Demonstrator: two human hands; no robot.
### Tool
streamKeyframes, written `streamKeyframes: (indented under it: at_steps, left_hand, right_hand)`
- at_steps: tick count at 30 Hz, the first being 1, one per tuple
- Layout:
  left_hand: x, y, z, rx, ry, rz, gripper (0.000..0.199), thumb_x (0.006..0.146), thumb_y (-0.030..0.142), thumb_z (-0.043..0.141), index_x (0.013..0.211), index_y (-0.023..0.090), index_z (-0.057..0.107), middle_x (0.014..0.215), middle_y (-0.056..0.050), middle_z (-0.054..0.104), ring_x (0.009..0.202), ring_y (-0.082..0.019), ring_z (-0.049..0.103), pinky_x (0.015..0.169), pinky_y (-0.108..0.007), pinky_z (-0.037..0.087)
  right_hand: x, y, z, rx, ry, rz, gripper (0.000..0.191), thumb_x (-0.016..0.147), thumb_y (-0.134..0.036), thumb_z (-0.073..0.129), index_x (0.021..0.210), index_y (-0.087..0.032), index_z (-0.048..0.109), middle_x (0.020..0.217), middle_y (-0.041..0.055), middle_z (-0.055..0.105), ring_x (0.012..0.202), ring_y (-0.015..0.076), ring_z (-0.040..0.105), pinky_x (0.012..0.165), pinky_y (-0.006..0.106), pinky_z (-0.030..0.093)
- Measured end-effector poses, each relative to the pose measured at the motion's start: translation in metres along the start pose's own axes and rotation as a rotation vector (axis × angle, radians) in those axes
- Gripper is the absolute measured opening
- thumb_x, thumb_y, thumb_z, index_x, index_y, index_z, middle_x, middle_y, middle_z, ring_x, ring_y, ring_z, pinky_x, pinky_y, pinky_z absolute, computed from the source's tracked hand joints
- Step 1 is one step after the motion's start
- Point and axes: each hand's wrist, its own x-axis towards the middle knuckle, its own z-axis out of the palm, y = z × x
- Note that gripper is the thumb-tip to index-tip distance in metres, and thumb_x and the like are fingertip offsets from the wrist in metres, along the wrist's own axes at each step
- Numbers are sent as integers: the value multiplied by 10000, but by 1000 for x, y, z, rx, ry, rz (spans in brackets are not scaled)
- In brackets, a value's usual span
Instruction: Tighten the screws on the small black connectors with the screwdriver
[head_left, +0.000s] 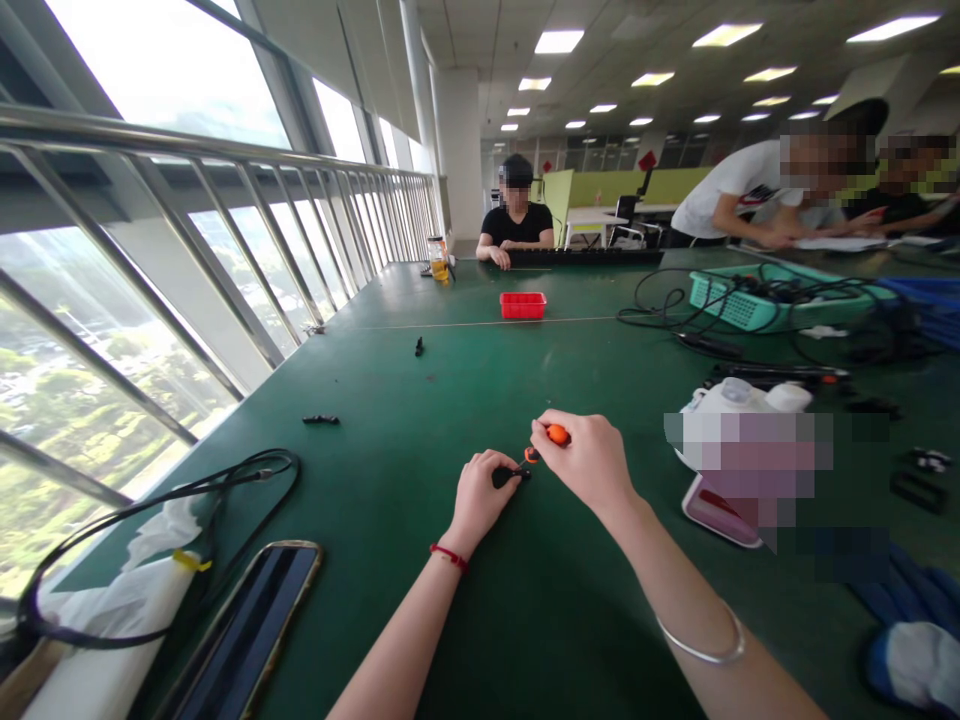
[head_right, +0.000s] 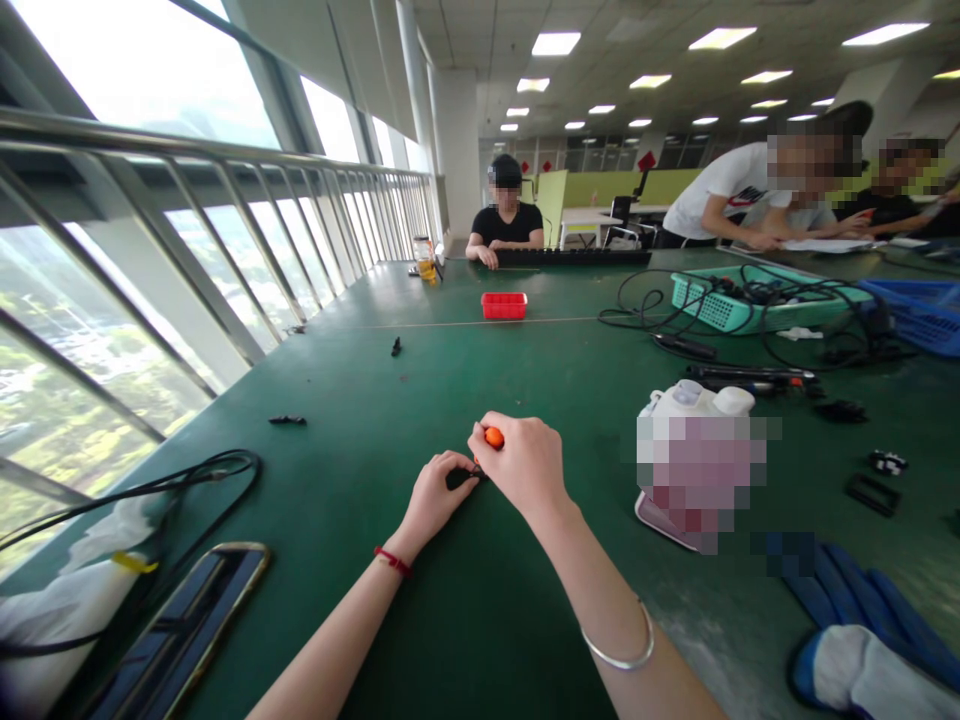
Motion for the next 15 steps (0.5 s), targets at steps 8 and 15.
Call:
streamKeyframes:
  at_steps: [8,15]
  left_hand:
    - [0,0,-1,-1,1,4,58,727,179,610,783,194,615,877,-10,646,849,-185,555,785,-328,415]
    - [0,-1,0,12,2,11,49,732,193,605,779,190,619,851,-16,641,837,-188,555,761,-323,415]
  right_hand:
    - [0,-3,0,-14,-41,15,207,804,-341,436,691,-226,565,541,-33,554,492,104,472,472,203,254]
    - [0,-7,-2,13,-70,8,190,794,-388,466,875,-229,531,691,-18,608,580,127,531,502,205,289]
